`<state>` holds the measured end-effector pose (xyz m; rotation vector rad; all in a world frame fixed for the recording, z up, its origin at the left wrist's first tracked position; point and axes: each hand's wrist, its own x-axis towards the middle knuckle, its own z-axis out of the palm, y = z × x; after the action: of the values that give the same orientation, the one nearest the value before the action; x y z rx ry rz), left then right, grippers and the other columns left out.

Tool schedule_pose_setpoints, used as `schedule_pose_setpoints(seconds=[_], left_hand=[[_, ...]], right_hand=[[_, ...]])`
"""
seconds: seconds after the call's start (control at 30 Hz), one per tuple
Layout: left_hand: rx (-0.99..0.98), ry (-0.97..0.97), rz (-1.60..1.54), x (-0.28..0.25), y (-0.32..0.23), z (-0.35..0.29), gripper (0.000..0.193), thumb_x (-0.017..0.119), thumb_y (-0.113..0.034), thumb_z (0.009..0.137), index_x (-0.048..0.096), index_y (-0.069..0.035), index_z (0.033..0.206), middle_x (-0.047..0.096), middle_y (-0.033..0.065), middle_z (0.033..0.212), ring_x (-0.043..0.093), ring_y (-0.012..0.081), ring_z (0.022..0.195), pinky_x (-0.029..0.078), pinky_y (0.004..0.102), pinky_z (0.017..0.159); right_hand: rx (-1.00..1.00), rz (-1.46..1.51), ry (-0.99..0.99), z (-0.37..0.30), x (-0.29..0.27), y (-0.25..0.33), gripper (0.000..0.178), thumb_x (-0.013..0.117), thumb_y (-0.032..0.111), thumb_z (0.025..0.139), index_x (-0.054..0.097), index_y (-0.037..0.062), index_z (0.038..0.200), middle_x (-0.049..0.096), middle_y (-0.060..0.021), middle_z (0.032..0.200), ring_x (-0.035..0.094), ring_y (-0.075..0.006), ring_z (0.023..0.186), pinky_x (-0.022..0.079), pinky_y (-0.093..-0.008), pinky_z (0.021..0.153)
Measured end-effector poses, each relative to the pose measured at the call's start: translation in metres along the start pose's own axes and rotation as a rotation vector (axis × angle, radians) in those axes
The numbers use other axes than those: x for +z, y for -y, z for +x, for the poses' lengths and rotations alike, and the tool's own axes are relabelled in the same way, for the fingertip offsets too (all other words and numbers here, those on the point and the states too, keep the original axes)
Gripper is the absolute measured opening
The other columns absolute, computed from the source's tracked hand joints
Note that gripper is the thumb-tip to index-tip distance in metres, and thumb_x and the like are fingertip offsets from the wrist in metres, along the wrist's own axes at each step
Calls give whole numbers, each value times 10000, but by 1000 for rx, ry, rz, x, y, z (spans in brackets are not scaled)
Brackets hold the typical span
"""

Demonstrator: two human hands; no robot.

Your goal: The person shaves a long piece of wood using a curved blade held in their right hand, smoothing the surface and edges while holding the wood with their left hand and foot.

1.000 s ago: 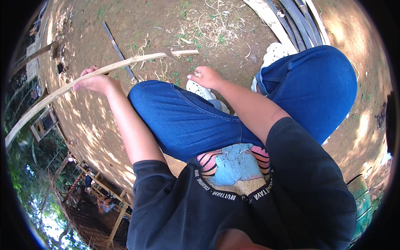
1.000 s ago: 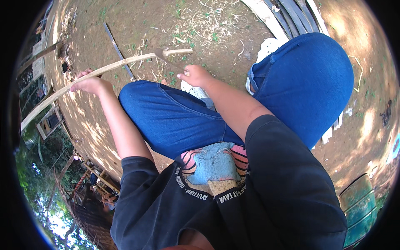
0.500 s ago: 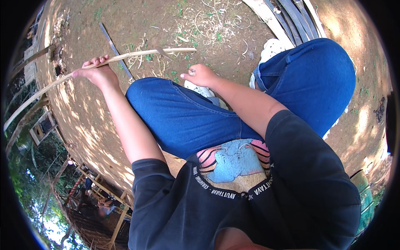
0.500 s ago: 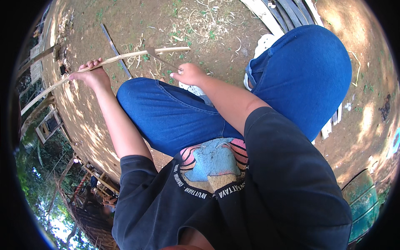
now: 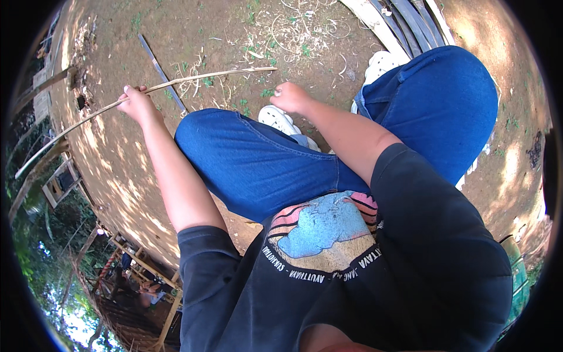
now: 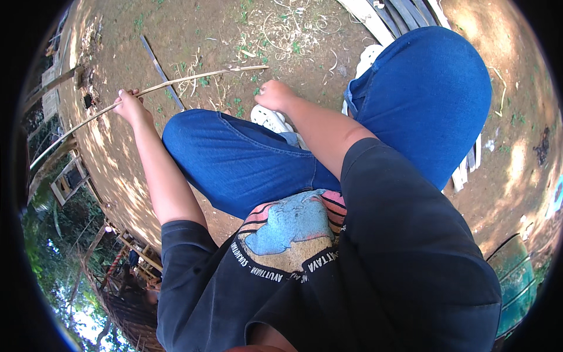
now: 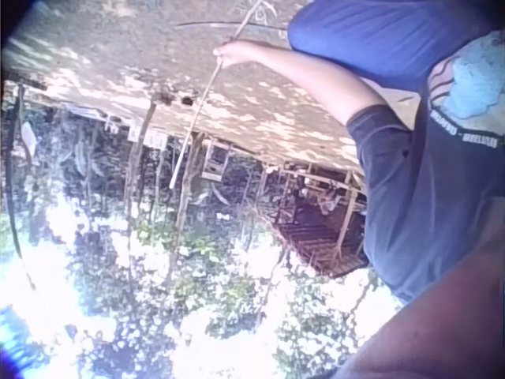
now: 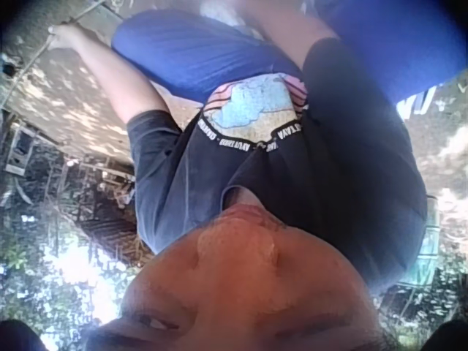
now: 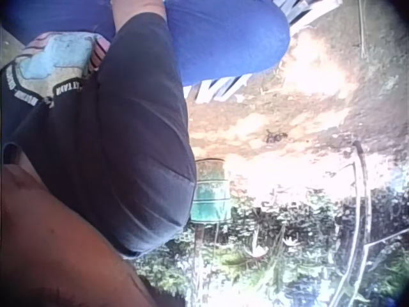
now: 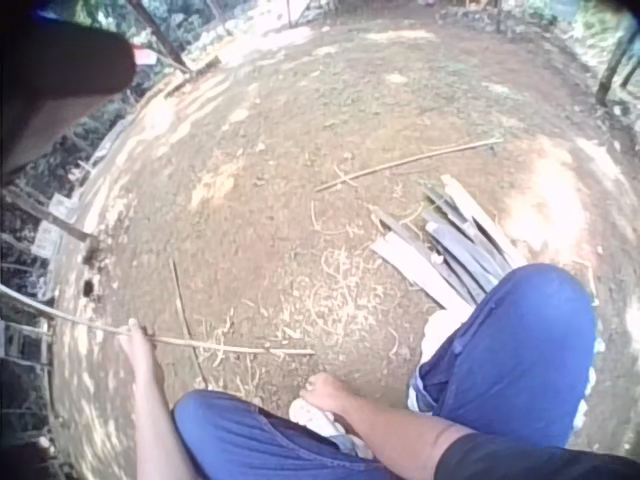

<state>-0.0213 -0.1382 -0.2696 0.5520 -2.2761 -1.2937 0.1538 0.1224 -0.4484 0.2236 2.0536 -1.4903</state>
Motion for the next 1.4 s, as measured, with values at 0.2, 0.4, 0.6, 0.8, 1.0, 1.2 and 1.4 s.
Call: schedule_pose_setpoints(seconds=[0.2,0.4,0.6,0.8,1.0,1.2,1.4], left_hand=[[5,84,-116,-1,-2,1,140,443,-174,976,353,-67,976,542,78,792,558,148,652,428,282,543],[-6,76,-152,-1,-4,-6,123,443,-143,974,334,-89,958,534,68,816,565,147,680,441,291,582],[1,88,-155,7,-7,-3,137,457,-136,963,326,-97,962,538,54,811,568,142,687,424,290,578],[-69,99,-154,6,-15,-11,166,459,-133,965,301,-119,1010,537,51,843,573,145,716,447,289,561],[-118,106,-172,1,-27,-20,166,440,-148,981,294,-115,1052,518,64,889,561,137,717,475,273,537],[-125,137,-213,-6,-13,-14,165,445,-148,981,293,-123,1040,510,60,876,563,140,723,475,276,522],[-103,134,-227,-4,-15,-16,167,446,-144,976,287,-122,1025,512,64,869,573,146,732,471,273,515]], right_hand=[[-222,76,22,-12,9,51,281,631,288,760,679,26,849,683,-196,831,676,-334,824,530,-419,765],[91,-158,22,1,-11,-25,280,614,298,786,688,32,826,676,-207,816,662,-349,755,526,-429,729],[-110,47,80,-12,2,46,315,594,307,773,687,17,853,682,-218,914,673,-335,854,530,-414,798],[3,-60,15,14,2,12,326,605,318,769,690,15,853,687,-205,906,669,-358,838,521,-426,784],[-59,-22,79,0,16,16,308,607,309,779,692,28,870,684,-198,883,668,-348,844,523,-420,777],[-61,12,44,1,10,38,308,599,327,778,691,51,877,681,-196,865,663,-354,808,522,-428,759],[71,-126,84,14,-2,-11,312,624,333,772,704,64,910,687,-204,887,665,-371,834,521,-434,785]])
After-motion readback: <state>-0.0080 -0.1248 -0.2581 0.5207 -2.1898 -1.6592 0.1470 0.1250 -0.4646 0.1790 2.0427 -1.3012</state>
